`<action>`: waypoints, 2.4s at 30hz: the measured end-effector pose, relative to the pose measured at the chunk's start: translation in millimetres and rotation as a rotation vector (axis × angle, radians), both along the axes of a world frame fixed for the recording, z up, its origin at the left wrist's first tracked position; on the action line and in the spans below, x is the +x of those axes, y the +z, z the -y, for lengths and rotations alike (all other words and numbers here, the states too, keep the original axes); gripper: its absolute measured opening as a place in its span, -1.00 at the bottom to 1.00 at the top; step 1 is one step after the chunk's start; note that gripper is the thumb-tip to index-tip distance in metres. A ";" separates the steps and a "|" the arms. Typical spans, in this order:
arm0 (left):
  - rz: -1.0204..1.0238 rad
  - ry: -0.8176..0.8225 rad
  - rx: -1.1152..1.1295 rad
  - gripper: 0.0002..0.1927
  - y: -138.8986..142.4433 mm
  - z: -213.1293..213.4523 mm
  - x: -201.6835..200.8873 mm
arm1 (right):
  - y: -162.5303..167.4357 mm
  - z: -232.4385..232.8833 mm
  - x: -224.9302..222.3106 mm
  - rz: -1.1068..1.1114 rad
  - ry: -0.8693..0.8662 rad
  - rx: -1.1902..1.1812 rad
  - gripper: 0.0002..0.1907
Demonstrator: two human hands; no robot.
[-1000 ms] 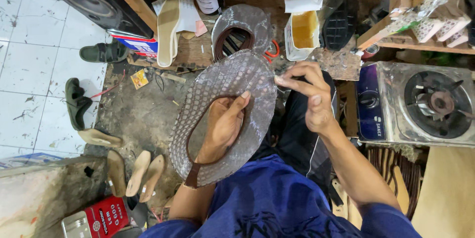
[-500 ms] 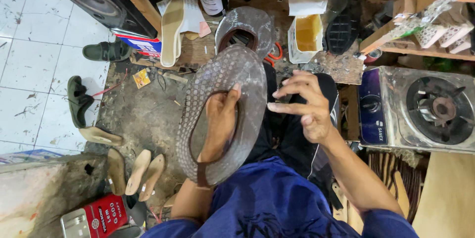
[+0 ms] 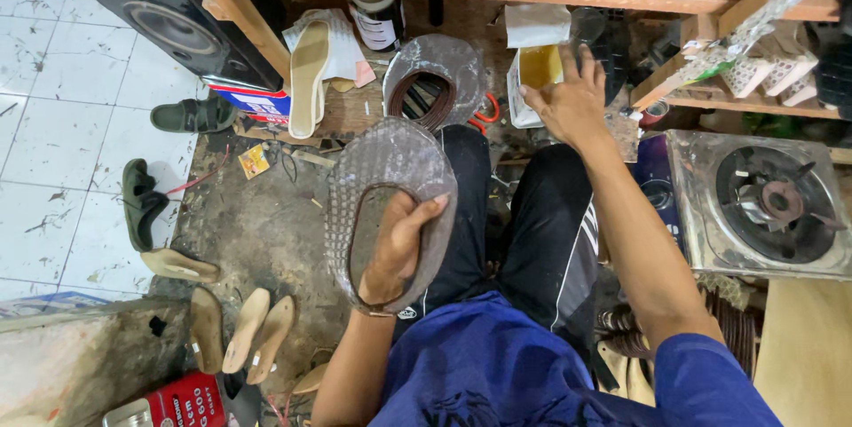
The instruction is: The person sits on the floor of a shoe workshop holding a woven shoe upper, dips their fingers into a container of yellow glue and applies it along the upper's edge, then presses and smooths the edge with their fingers, occasionally reaching up to a shelf of finished uppers.
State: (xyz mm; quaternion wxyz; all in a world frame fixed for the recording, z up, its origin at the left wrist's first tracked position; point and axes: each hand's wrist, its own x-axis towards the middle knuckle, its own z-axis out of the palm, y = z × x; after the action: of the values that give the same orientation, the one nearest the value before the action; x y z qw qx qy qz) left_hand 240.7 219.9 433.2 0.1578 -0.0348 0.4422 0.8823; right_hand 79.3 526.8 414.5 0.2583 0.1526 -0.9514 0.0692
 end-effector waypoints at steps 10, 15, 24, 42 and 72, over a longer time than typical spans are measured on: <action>-0.346 0.036 -0.460 -0.72 19.7 -15.2 -2.5 | 83.2 52.8 117.5 0.320 0.568 -0.947 -0.19; -0.516 0.002 -0.431 -0.70 41.4 -25.6 -4.0 | 99.1 73.2 144.9 0.284 0.580 -0.822 -0.06; -0.483 0.055 -0.603 -0.74 55.3 -21.6 -0.7 | 95.1 71.5 150.3 0.169 0.605 -0.758 -0.06; -0.320 0.017 -0.195 -0.51 47.0 -7.2 -13.9 | 80.5 62.4 143.1 0.105 0.574 -0.691 -0.39; -0.695 0.213 -0.821 -0.75 54.8 -17.0 -11.0 | 87.8 82.0 158.3 0.236 0.628 -0.757 -0.11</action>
State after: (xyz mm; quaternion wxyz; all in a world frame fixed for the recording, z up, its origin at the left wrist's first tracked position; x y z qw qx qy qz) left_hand 229.7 236.9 488.0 -0.1143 0.1554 0.7703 0.6078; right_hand 237.7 444.8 502.3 0.1528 0.3183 -0.7906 0.5003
